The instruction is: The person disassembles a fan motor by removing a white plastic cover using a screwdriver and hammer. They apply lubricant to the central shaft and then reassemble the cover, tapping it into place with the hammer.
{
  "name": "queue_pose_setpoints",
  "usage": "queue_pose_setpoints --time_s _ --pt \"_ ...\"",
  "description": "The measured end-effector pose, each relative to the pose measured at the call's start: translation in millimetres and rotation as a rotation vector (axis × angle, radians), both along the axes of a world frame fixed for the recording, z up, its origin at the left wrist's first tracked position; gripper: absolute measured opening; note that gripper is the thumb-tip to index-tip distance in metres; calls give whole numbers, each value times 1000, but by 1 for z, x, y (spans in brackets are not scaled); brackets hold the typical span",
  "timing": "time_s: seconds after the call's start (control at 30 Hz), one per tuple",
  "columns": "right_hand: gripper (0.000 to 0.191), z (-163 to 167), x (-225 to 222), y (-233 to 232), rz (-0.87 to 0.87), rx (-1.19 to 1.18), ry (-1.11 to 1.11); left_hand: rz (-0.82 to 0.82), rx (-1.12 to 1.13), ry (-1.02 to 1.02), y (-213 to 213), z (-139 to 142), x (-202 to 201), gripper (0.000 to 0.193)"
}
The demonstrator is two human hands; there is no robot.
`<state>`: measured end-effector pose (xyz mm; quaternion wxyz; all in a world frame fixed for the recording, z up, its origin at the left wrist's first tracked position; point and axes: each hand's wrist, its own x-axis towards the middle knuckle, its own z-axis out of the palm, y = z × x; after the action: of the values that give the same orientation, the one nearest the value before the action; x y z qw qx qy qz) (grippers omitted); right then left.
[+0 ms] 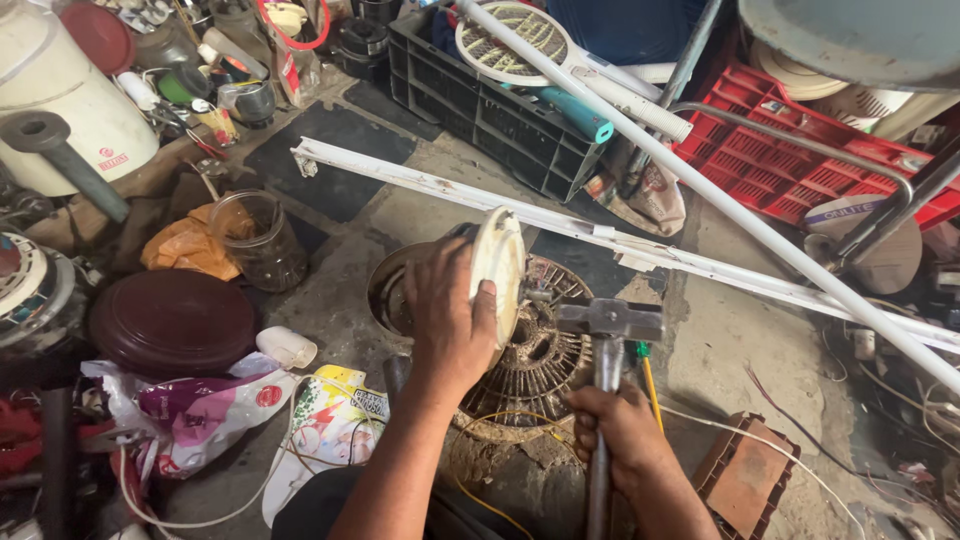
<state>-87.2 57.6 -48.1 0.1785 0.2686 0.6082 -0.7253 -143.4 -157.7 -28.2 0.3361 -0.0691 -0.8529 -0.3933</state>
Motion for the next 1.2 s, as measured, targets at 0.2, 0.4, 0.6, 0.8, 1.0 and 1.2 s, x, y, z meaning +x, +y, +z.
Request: queue_pose_setpoints --time_s 0.2,0.4,0.6,0.8,1.0,1.2 --pt "16 6 1 35 -303 21 168 0 20 -11 -1 -5 0 47" --pt "15 -19 -18 31 -255 -161 116 18 20 50 4 -2 -4 44" --pt "23 -19 -15 25 110 109 20 26 -7 100 5 3 2 44" --pt "23 -17 -5 45 -98 369 216 -97 62 134 8 9 7 36" --pt "53 -53 -8 71 -83 921 248 -237 168 200 2 13 22 24" --pt "61 -104 1 88 -144 871 121 -253 140 181 -5 18 25 22"
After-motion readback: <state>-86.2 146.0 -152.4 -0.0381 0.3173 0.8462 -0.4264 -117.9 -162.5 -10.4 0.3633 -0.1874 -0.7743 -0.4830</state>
